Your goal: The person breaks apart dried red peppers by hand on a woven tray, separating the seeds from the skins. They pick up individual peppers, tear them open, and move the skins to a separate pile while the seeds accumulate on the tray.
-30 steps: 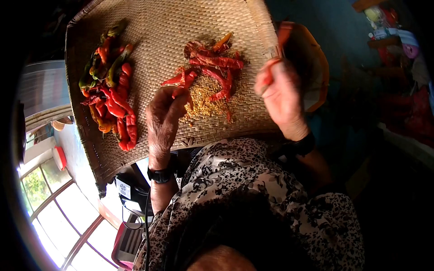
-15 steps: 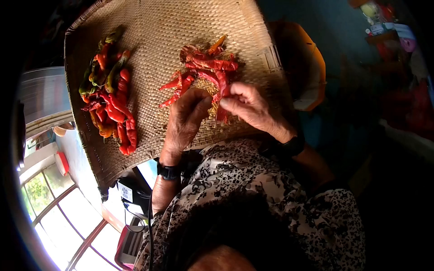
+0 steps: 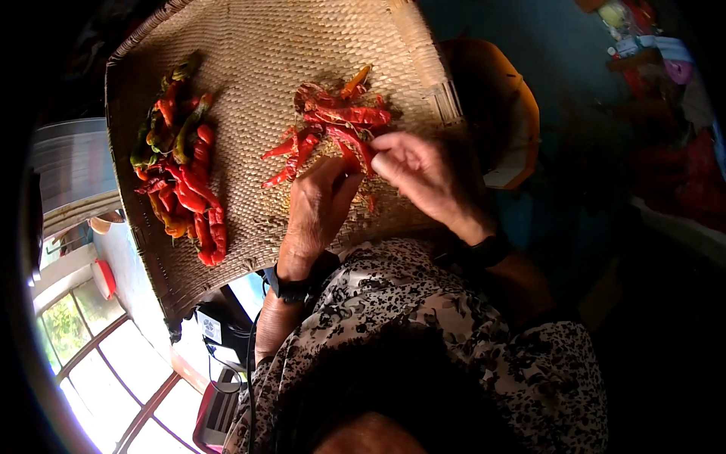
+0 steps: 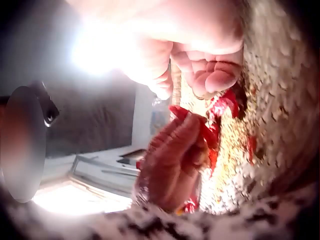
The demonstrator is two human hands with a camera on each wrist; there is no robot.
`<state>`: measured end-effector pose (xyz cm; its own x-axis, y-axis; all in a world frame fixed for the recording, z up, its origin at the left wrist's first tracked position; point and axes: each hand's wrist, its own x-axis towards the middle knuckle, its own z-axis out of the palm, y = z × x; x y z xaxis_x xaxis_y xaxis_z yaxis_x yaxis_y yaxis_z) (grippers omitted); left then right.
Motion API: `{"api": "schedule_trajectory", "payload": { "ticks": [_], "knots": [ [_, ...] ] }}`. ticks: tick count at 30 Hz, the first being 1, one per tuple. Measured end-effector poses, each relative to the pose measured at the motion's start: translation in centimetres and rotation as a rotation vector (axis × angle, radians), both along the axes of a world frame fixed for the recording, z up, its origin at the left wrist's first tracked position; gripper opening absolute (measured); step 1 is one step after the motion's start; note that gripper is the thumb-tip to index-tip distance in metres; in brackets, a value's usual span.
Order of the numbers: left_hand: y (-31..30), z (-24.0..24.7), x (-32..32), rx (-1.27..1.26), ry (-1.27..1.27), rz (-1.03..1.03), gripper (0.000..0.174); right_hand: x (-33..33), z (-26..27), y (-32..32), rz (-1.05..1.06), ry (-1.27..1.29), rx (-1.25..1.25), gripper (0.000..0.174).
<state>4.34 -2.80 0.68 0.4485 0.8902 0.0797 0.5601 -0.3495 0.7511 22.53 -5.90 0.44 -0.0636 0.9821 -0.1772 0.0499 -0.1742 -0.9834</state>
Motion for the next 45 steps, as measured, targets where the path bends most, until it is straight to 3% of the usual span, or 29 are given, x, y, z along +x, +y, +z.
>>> {"api": "schedule_trajectory", "payload": {
  "ticks": [1,3,9,11,14,16,18,19,20,22,24,26,28,30,32,35,40,42,44,45],
  "knots": [
    [0.0,0.5,-0.2,-0.039,-0.093,-0.02,0.013,-0.9,-0.6,0.1,0.024,0.063,-0.024,0.023],
    [-0.2,0.9,-0.5,-0.032,-0.038,-0.062,0.012,-1.5,-1.3,0.2,0.051,0.127,-0.049,0.022],
    [-0.2,0.8,-1.2,-0.083,-0.024,-0.151,0.014,-1.2,-1.3,0.5,0.181,-0.021,-0.082,0.019],
    [-0.2,0.9,-1.3,-0.051,-0.003,-0.183,0.012,-1.6,-1.6,0.3,0.177,-0.032,0.127,0.016],
    [-0.2,0.5,-1.5,-0.111,-0.105,-0.1,0.012,-0.8,-1.5,0.7,0.141,0.134,0.059,0.015],
    [0.4,0.9,-2.1,-0.103,-0.059,-0.041,0.013,0.4,-0.4,1.2,0.004,0.184,0.118,0.012],
    [1.0,0.3,-3.0,0.27,0.24,0.187,0.02,1.8,-0.5,1.6,-0.279,0.597,0.135,0.011],
    [1.3,-0.1,-3.6,0.318,0.263,0.212,0.026,2.8,-1.1,1.7,-0.376,0.93,0.128,0.017],
    [1.7,-0.9,-4.1,0.293,0.317,0.213,0.031,4.4,-1.2,2.1,-0.322,1.183,0.136,0.025],
    [2.3,-1.6,-4.6,0.386,0.363,0.204,0.028,5.5,-0.8,2.4,-0.281,1.422,0.121,0.031],
    [2.3,-1.6,-4.7,0.356,0.373,0.197,0.026,5.1,-1.1,2.2,-0.3,1.397,0.09,0.034],
    [2.2,-1.4,-4.7,0.332,0.382,0.19,0.024,3.1,-1.2,1.7,-0.276,1.087,-0.015,0.031],
    [1.6,-0.7,-4.2,0.13,0.27,0.227,0.021,1.2,-1.4,1.2,-0.04,0.748,-0.045,0.027],
    [0.9,0.6,-3.7,0.021,0.163,0.242,0.02,-1.3,-1.8,1.0,0.052,0.294,-0.045,0.025],
    [0.1,1.6,-3.2,-0.084,0.055,0.257,0.02,-2.9,-0.9,0.9,0.156,0.223,-0.171,0.027],
    [-1.2,2.2,-2.7,-0.287,-0.147,0.114,0.022,-3.1,-1.4,1.0,0.175,0.241,-0.227,0.027],
    [-1.0,2.3,-2.8,-0.353,-0.145,0.115,0.019,-2.0,-1.6,1.0,0.135,0.217,-0.134,0.022],
    [-0.5,1.9,-3.1,-0.318,-0.231,0.181,0.018,-0.7,-1.3,1.1,0.065,0.299,0.001,0.019],
    [-0.2,2.4,-3.4,-0.36,-0.204,0.186,0.017,0.9,-1.1,1.3,-0.151,0.529,0.014,0.018],
    [0.0,2.3,-3.5,-0.374,-0.234,0.201,0.017,1.4,-1.4,1.7,-0.293,0.632,0.172,0.02]
  ]
}}
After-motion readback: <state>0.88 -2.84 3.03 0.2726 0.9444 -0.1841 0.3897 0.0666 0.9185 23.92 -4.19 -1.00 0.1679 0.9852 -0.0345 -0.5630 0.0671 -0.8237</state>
